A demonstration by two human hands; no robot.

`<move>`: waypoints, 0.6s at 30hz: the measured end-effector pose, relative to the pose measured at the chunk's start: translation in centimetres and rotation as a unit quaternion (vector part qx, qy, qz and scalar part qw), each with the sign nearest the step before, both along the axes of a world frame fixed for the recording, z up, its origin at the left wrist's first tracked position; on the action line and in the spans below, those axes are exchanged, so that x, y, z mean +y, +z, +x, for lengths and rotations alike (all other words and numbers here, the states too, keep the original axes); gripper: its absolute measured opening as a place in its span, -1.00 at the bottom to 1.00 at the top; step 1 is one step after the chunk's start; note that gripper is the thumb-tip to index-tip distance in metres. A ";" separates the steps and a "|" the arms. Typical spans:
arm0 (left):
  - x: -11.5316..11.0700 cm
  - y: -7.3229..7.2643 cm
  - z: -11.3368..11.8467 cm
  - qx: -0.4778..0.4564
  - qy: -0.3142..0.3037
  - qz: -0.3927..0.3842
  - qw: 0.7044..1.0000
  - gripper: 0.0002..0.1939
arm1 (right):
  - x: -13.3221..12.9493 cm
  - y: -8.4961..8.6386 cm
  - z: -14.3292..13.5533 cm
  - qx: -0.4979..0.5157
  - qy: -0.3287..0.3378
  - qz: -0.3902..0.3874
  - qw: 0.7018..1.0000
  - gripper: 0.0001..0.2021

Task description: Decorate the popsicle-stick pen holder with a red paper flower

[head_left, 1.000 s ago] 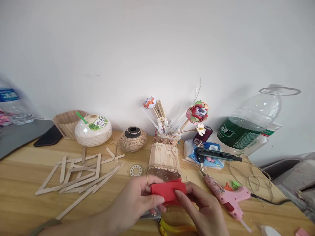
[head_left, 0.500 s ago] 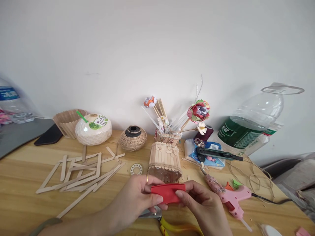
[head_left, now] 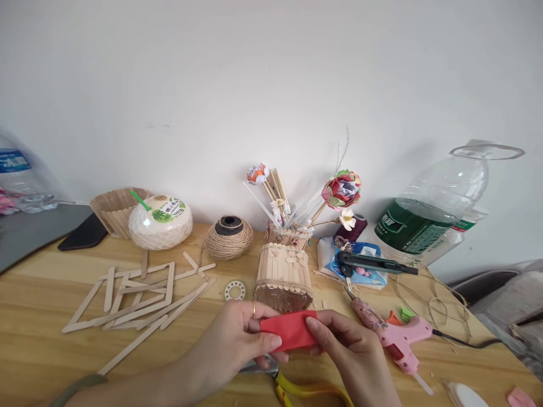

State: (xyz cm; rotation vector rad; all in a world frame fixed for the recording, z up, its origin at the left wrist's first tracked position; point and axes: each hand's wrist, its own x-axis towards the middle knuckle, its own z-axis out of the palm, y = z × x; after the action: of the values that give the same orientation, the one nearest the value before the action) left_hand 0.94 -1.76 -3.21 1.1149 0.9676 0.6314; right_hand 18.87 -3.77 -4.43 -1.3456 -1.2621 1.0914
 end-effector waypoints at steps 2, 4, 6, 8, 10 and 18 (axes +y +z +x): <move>0.0 0.1 0.0 -0.001 -0.002 -0.003 1.000 -0.63 | 0.0 -0.1 0.1 -0.002 -0.002 -0.001 1.000 -0.72; 0.0 0.2 0.1 -0.004 -0.005 -0.008 1.000 -0.66 | 0.1 -0.1 0.3 -0.008 0.012 -0.005 1.000 -0.72; 0.0 0.2 0.1 -0.006 -0.005 -0.014 1.000 -0.70 | 0.2 -0.1 0.4 -0.014 0.033 -0.011 0.999 -0.71; 0.0 0.2 0.1 -0.005 -0.004 -0.019 1.000 -0.76 | 0.1 -0.1 0.3 -0.009 0.042 -0.017 0.999 -0.70; -0.1 0.1 0.0 -0.003 -0.006 -0.019 1.000 -0.81 | 0.0 -0.1 0.2 0.003 0.027 -0.017 1.000 -0.71; -0.1 -0.6 0.0 0.002 -0.023 0.064 0.998 -0.84 | -0.3 -1.3 -0.4 -0.062 0.058 0.009 0.996 -0.68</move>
State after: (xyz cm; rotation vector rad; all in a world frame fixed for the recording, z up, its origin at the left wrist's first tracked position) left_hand 0.97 -1.85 -3.80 1.2486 0.9113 0.6607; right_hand 18.51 -4.07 -5.68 -1.3582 -1.4522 1.0868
